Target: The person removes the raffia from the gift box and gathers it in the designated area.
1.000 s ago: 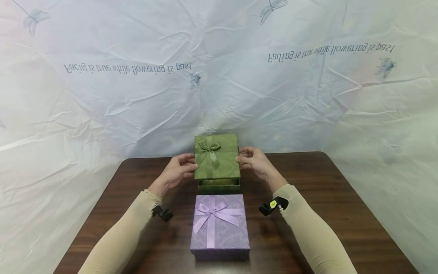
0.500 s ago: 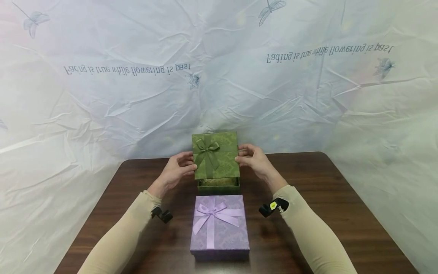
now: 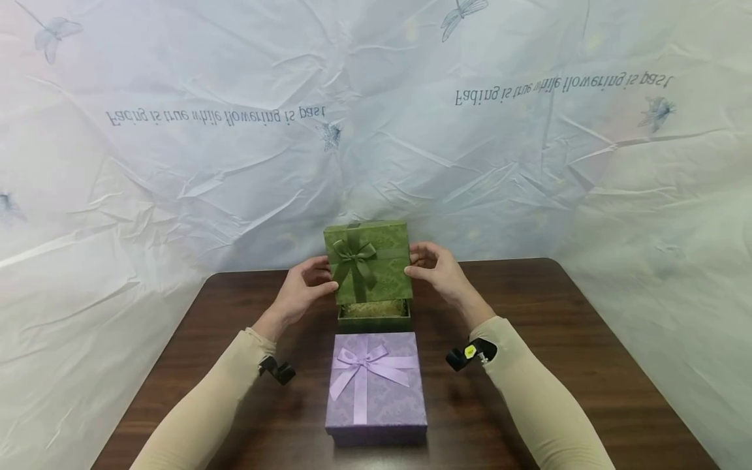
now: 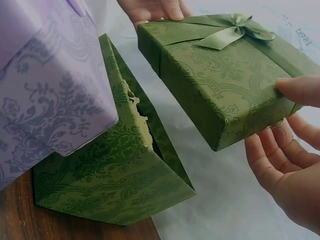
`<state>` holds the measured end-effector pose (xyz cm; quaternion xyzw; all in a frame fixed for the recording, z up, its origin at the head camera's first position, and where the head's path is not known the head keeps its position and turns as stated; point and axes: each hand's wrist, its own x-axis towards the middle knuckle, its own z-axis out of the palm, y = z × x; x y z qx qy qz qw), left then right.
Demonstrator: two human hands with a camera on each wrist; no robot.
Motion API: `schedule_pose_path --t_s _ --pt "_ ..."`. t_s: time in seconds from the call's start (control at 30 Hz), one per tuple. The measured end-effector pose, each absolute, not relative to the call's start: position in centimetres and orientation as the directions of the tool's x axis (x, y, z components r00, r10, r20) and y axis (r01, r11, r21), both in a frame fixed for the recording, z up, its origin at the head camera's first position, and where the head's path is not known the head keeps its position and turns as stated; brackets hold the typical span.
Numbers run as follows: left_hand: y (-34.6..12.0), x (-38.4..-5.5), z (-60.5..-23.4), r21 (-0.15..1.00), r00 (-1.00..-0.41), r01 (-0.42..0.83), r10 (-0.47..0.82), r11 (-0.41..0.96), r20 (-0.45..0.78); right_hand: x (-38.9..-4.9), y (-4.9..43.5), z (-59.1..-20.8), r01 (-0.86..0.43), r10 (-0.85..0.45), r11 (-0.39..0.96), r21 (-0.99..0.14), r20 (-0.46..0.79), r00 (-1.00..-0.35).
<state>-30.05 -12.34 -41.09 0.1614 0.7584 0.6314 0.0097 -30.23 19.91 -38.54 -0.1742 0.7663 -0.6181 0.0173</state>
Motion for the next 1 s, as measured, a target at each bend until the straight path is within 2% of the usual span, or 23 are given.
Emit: schedule_pose_path --t_s 0.27,0.5,1.0 --pt "-12.42 -29.92 -40.72 0.961 -0.936 0.263 0.263 0.089 0.232 -30.09 19.89 -38.67 -0.318 -0.278 0.203 -0.926 0.257 -0.926" --pt "-12.38 -30.21 -40.89 0.951 -0.925 0.309 0.240 0.019 0.296 -29.99 19.65 -38.53 -0.384 -0.277 0.139 -0.913 0.336 -0.900" --pt "-12.59 -30.10 -40.55 0.948 -0.924 0.317 0.223 -0.010 0.311 -30.16 19.53 -38.84 -0.464 -0.285 0.056 -0.884 0.431 -0.856"
